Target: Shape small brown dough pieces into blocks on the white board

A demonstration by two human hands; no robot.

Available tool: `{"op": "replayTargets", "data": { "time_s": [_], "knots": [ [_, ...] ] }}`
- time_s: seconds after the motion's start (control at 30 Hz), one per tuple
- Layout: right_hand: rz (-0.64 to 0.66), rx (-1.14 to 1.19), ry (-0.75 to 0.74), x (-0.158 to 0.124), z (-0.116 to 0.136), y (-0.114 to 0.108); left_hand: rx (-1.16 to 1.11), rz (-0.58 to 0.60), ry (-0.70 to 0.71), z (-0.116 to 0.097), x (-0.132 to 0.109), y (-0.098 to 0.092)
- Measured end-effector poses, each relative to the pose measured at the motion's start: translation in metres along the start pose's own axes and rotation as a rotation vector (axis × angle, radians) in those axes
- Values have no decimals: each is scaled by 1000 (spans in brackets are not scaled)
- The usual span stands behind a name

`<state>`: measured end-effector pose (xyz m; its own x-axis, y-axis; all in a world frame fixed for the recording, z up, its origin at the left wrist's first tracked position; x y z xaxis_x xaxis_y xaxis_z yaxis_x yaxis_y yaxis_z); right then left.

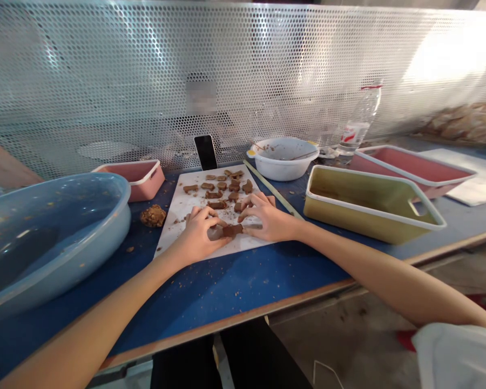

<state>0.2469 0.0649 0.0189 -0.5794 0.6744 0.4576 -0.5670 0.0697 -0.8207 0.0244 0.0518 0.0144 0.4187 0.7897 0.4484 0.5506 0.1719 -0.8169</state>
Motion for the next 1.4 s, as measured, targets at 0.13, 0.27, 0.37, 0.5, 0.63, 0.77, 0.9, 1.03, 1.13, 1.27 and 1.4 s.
{"op": "replayTargets", "data": {
  "time_s": [0.13, 0.27, 0.37, 0.5, 0.63, 0.77, 0.9, 1.03, 1.13, 1.27, 1.4],
  "knots": [
    [-4, 2, -14, 1, 1, 2, -6, -12, 0, 1, 0, 2],
    [-6, 19, 2, 1, 1, 3, -23, -17, -8, 2, 1, 2],
    [-12, 22, 15, 1, 0, 4, -34, -20, -13, 2, 1, 2],
    [-11, 26, 26, 0, 0, 4, -53, -28, -2, 3, 1, 2],
    [7, 30, 25, 0, 2, 4, -57, -29, 6, 5, 1, 3],
    [-2, 4, 23, 0, 4, 4, -45, -25, 13, 6, 0, 4],
    [-17, -13, 19, 0, 6, 6, -24, -13, 16, 3, 0, 5],
    [-43, -35, 13, 0, 8, 11, -11, -18, 13, 0, 1, 5],
    [-54, -32, 19, 1, 7, 13, -18, -23, 2, 0, 2, 7],
    [-73, -15, 32, 1, 6, 14, -62, -11, -21, 1, 3, 7],
    [-72, 3, 57, 2, 3, 18, -82, 9, -53, 3, 3, 8]
  ]
}}
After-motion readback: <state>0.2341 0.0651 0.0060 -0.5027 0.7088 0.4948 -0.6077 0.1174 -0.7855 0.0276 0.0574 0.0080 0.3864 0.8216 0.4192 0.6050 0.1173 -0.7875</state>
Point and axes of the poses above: each hand's wrist, its own x-axis towards the middle knuckle, its own y-axis out of the palm, z = x × y, the point moved 5 cm from there along x, towards the middle knuckle, and after that the axes turned 8 degrees about -z, right-handed, at the moved point
